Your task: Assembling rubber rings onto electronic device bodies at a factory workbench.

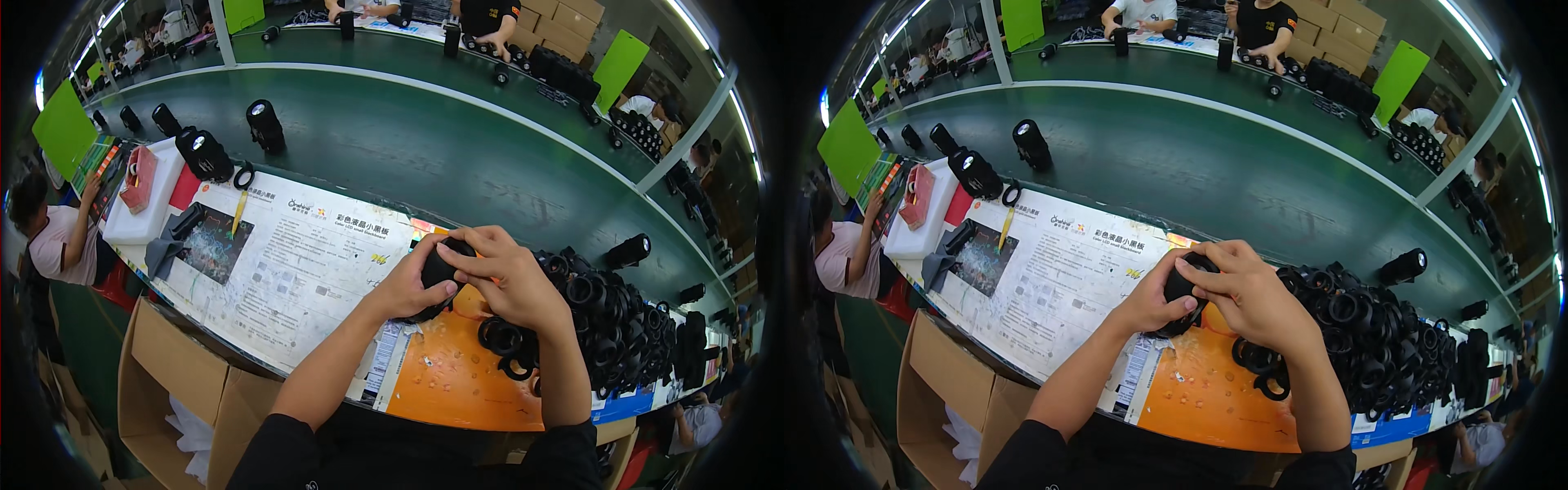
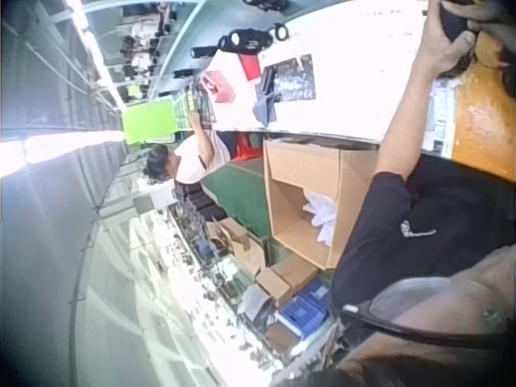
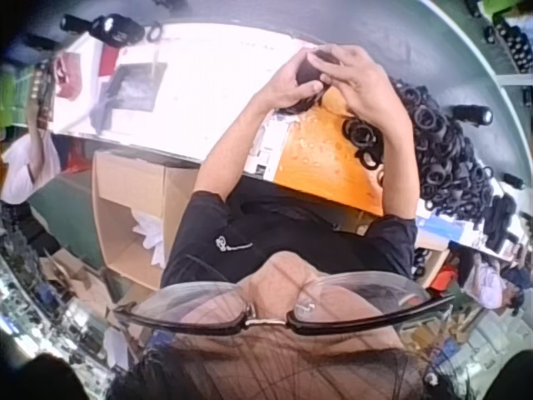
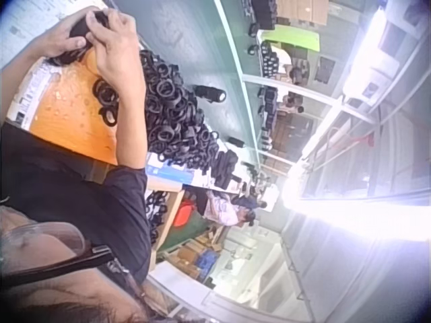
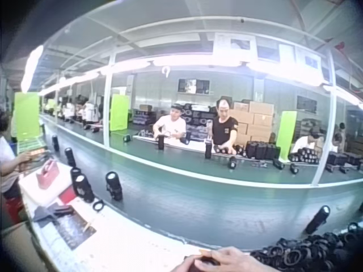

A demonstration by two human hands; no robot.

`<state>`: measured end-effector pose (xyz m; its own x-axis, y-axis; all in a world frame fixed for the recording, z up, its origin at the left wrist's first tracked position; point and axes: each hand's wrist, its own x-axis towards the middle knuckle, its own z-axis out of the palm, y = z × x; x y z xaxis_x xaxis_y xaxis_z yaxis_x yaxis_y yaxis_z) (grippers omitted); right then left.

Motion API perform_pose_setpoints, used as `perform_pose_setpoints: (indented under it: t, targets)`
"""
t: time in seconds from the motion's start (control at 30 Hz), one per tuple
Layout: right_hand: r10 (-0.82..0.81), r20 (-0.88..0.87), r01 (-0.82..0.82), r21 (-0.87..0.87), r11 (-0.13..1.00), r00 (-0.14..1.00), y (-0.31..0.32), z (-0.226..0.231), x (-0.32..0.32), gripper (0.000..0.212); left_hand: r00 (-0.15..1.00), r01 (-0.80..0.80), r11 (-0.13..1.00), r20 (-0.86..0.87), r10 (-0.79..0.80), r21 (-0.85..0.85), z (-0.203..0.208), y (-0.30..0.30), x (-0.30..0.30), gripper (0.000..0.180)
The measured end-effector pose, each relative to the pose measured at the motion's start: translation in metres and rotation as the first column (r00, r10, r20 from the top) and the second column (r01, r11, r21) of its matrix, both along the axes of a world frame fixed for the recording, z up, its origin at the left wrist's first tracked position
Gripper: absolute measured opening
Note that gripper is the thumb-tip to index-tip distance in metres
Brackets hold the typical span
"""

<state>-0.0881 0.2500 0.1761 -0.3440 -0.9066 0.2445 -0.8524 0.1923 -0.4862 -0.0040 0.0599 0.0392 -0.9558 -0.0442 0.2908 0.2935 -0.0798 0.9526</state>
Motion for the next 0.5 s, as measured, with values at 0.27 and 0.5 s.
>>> perform_pose_setpoints:
  t: [0.27,0.5]
  targets:
    - [0.025,0.022,-0.025,-0.006,1.000,0.999,-0.003,0.005,0.004,0.050,0.988,0.020,1.000,0.154,-0.017,-0.021,0.004,-0.006,0.004,0.088]
    - [-0.195,0.362,0.209,0.002,0.978,0.911,-0.059,-0.010,-0.024,0.035,0.996,-0.028,0.997,0.078,0.034,-0.070,-0.002,-0.001,0.001,0.088]
